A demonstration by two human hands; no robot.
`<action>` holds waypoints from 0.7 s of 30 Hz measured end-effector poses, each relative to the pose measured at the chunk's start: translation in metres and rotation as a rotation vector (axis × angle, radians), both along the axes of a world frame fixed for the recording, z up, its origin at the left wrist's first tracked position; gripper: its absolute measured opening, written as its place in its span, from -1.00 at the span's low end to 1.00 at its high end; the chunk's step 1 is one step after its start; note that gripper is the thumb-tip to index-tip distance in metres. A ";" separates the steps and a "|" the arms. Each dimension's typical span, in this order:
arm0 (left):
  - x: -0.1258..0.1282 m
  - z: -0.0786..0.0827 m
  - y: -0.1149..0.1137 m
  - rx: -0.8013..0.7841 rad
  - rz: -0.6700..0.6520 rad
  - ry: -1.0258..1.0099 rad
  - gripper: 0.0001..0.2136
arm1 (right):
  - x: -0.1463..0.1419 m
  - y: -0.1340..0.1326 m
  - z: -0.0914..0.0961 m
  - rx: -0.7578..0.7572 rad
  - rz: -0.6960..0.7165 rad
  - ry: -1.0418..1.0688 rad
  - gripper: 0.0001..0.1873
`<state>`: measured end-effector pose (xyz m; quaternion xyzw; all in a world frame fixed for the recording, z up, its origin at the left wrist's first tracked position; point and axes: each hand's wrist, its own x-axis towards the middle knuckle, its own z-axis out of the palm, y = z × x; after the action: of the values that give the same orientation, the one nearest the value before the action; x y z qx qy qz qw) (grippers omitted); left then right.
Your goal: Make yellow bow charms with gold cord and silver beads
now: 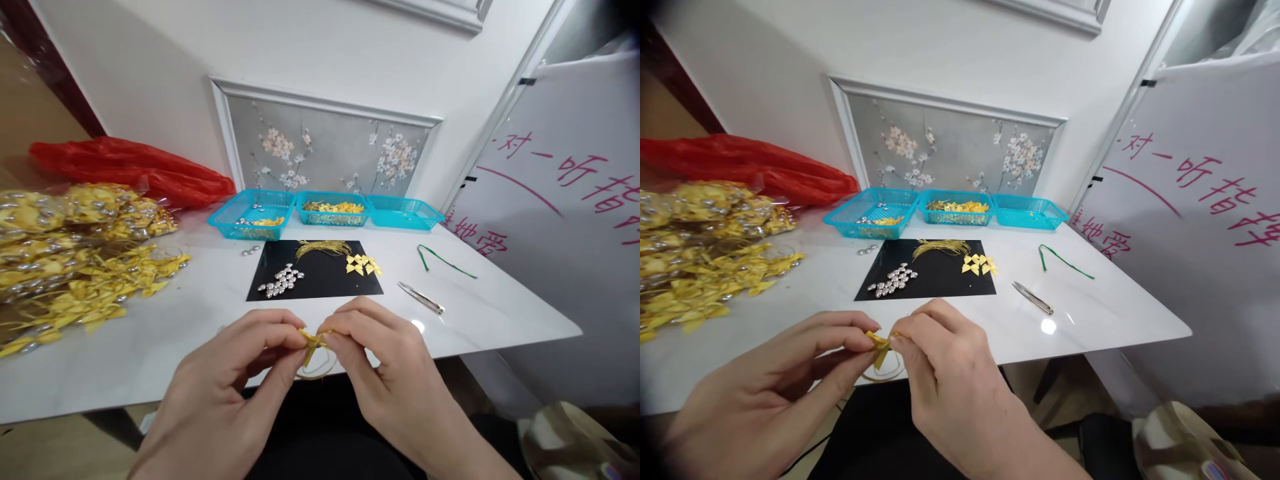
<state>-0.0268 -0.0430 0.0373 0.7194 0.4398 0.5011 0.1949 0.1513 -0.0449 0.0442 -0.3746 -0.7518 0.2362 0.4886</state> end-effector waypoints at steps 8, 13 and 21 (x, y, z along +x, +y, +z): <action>0.004 0.003 -0.001 -0.059 0.030 -0.022 -0.85 | -0.002 0.000 -0.002 -0.007 -0.021 0.014 -0.83; 0.005 0.005 -0.004 -0.077 0.022 -0.024 -0.88 | -0.004 0.001 -0.002 -0.094 -0.047 0.055 -0.90; 0.002 0.003 -0.003 -0.174 -0.030 -0.077 -0.87 | -0.003 0.001 0.000 -0.040 -0.082 0.012 -0.89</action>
<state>-0.0251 -0.0455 0.0407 0.6865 0.4628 0.4854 0.2809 0.1487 -0.0436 0.0441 -0.4133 -0.7280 0.2334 0.4947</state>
